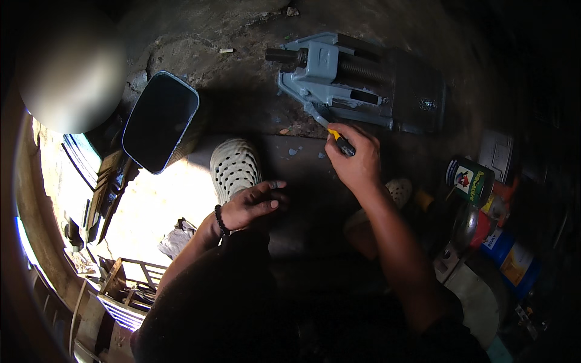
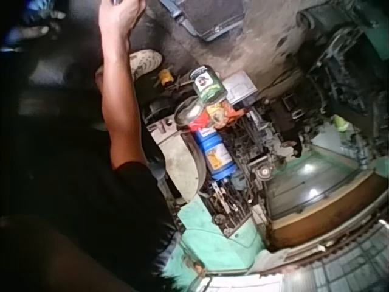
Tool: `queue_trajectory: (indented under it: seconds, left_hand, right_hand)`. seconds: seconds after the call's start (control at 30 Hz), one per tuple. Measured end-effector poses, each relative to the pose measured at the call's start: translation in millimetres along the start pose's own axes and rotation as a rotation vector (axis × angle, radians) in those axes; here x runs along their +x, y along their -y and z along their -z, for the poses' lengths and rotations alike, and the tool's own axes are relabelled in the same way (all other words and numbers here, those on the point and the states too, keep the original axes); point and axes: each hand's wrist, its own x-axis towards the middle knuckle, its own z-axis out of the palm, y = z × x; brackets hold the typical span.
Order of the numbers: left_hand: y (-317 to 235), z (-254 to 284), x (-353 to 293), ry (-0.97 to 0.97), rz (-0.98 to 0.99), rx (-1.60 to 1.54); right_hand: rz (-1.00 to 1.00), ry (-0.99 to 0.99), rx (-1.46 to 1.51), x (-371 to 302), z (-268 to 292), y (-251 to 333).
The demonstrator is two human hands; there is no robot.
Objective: The person paints a metal bench vise with gray paint using a small brush. They repeatedly dip the brush into a plastic container and apply paint to the vise jaws and body.
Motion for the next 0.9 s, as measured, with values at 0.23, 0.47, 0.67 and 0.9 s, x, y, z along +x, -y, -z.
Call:
queue_trajectory:
  seconds: [0.23, 0.47, 0.67, 0.9]
  left_hand:
    - [6, 2, -1, -0.004, -0.015, -0.026]
    - [7, 2, 0, 0.010, -0.017, -0.044]
    - [6, 1, 0, -0.003, -0.010, -0.070]
    - [4, -1, -2, -0.004, -0.011, -0.096]
  right_hand:
    - [-0.109, 0.015, 0.176, -43, 29, -3]
    - [-0.435, -0.056, 0.491, -79, 37, -3]
    - [-0.519, -0.028, 0.483, -90, 50, -4]
    - [-0.468, -0.019, 0.566, -88, 70, -3]
